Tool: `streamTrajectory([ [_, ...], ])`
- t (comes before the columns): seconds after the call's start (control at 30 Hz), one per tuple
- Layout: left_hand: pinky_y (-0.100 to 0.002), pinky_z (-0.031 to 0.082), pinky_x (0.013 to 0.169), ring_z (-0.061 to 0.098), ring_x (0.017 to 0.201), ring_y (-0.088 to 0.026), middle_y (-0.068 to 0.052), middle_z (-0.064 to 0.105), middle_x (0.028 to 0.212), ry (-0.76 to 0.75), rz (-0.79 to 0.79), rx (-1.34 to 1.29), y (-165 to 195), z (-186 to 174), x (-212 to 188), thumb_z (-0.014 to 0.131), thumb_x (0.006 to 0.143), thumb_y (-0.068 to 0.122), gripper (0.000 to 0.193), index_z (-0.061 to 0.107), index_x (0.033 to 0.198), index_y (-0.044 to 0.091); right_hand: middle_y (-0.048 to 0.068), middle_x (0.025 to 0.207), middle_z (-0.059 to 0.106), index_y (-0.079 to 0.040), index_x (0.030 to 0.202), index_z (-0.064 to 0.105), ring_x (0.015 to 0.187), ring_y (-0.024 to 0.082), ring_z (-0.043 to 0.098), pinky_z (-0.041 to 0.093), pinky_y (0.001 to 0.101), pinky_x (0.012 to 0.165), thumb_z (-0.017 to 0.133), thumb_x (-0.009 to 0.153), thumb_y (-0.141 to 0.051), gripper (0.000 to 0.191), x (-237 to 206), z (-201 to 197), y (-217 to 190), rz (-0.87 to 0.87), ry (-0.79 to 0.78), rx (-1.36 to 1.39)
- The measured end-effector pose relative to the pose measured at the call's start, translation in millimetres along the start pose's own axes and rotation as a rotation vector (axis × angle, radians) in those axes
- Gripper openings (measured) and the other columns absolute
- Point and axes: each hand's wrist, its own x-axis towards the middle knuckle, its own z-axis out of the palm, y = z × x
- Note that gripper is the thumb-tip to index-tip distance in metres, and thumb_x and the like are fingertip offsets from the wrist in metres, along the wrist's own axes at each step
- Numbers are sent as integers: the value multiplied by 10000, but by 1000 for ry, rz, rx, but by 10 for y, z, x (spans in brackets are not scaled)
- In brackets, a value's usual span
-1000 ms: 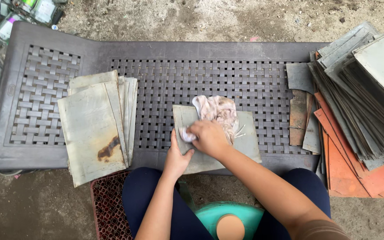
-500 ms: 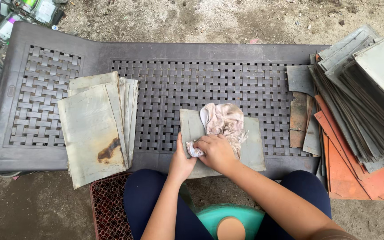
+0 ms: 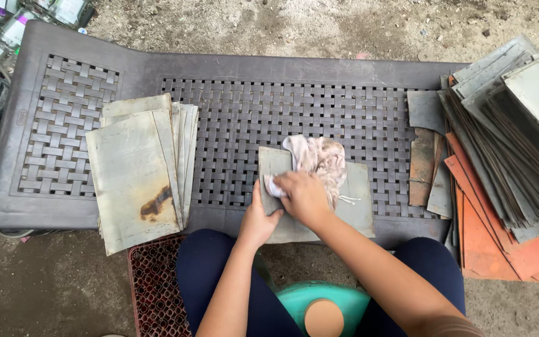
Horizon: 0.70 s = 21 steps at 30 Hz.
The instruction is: The person wipes the surface of rectangular tiles with a cloth, flipping them over to clean both sides. The person handles the tiles one at a time, moving them between stacks on a woven bench.
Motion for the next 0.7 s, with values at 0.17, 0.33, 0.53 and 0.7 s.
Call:
streamTrajectory([
  [0.17, -410, 554, 950, 687, 1157, -371, -238, 687, 1235, -19, -62, 62, 35, -64, 5, 748, 802, 143, 1010, 147, 1613, 143, 14, 978, 706, -143, 1046, 756, 922, 242, 666, 456, 421, 768, 751, 709, -151, 337, -240, -115, -150, 11, -116, 25],
  [0.33, -413, 540, 954, 675, 1170, -369, -224, 686, 1258, 34, 42, 4, 73, -127, -52, 773, 811, 168, 1019, 127, 1597, 108, 26, 946, 693, -150, 1021, 762, 922, 261, 662, 473, 434, 779, 739, 710, -138, 313, 228, 49, -44, 90, -34, -3],
  [0.53, -389, 524, 990, 679, 1195, -322, -204, 664, 1321, 13, -12, -11, 114, -59, -80, 767, 823, 153, 985, 165, 1601, 96, 47, 949, 685, -147, 1008, 754, 964, 274, 670, 489, 486, 810, 752, 781, -176, 228, 500, 418, 544, 230, 84, -118],
  [0.7, -368, 456, 1070, 579, 1324, -262, -166, 571, 1455, 69, 49, -233, -12, 42, -50, 723, 822, 34, 909, 231, 1585, 75, 77, 1118, 699, -168, 1123, 736, 1082, 347, 640, 501, 526, 886, 715, 822, -207, 304, -338, 508, 1238, 510, 18, -215],
])
